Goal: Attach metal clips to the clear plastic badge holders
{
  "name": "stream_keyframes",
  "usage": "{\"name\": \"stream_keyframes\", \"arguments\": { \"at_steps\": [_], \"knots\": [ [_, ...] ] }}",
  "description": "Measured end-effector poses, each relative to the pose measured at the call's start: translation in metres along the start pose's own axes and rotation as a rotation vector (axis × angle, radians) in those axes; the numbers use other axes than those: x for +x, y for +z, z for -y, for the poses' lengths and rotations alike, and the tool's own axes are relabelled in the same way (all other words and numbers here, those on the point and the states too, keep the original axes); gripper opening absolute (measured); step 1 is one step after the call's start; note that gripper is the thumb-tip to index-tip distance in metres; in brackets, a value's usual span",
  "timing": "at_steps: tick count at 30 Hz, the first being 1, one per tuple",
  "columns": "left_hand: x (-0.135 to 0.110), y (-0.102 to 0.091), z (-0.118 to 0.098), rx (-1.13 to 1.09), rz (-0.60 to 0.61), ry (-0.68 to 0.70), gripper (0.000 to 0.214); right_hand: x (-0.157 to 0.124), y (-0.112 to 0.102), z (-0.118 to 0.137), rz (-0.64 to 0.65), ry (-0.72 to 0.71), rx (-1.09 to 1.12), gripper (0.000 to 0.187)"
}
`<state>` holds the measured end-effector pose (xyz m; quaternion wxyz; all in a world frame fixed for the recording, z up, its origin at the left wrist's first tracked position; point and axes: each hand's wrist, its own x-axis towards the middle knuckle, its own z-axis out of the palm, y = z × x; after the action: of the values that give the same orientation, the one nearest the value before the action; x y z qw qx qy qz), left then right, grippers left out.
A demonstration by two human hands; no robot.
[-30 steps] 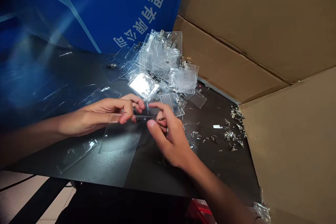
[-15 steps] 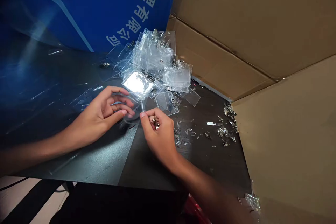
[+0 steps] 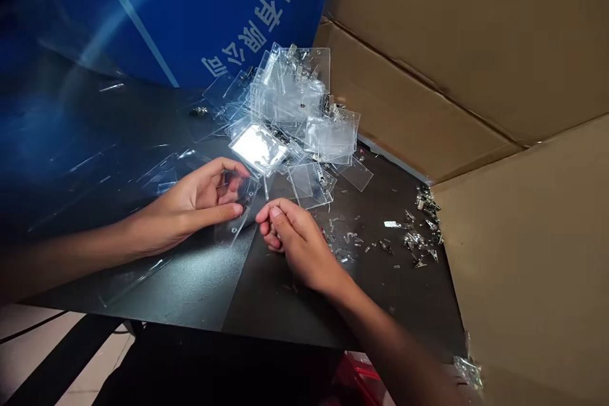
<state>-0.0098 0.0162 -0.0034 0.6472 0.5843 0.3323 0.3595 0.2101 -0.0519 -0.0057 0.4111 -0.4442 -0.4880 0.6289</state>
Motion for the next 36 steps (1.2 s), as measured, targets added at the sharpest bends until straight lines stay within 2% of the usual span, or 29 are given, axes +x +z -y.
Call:
{"name": "stream_keyframes", "arguments": {
  "at_steps": [4, 9, 15, 22, 26, 29, 33, 36],
  "knots": [
    [-0.001, -0.001, -0.002, 0.013, 0.018, -0.027, 0.046, -0.001, -0.003, 0.004, 0.107, 0.009, -0.084, 0.035],
    [-0.005, 0.003, -0.006, 0.104, 0.081, -0.017, 0.056, -0.003, 0.0, 0.003, 0.17, 0.017, -0.02, 0.033],
    [-0.004, 0.004, -0.002, 0.108, 0.148, -0.036, 0.051, -0.007, 0.006, 0.009, 0.147, 0.069, -0.062, 0.044],
    [-0.003, -0.001, -0.002, 0.117, 0.141, -0.029, 0.05, -0.007, 0.005, 0.016, 0.048, 0.032, -0.119, 0.043],
    [-0.004, 0.002, -0.004, 0.146, 0.168, -0.009, 0.052, -0.006, 0.003, 0.011, 0.077, 0.059, -0.093, 0.042],
    [-0.004, 0.002, -0.006, 0.143, 0.185, 0.006, 0.051, -0.006, 0.003, 0.008, 0.051, 0.065, -0.153, 0.042],
    [-0.003, -0.001, -0.009, 0.107, 0.18, -0.01, 0.048, -0.008, 0.002, 0.012, 0.08, -0.036, -0.299, 0.047],
    [-0.004, -0.002, -0.01, 0.023, 0.181, -0.04, 0.046, -0.011, 0.0, 0.018, 0.138, -0.075, -0.3, 0.042]
  ]
}}
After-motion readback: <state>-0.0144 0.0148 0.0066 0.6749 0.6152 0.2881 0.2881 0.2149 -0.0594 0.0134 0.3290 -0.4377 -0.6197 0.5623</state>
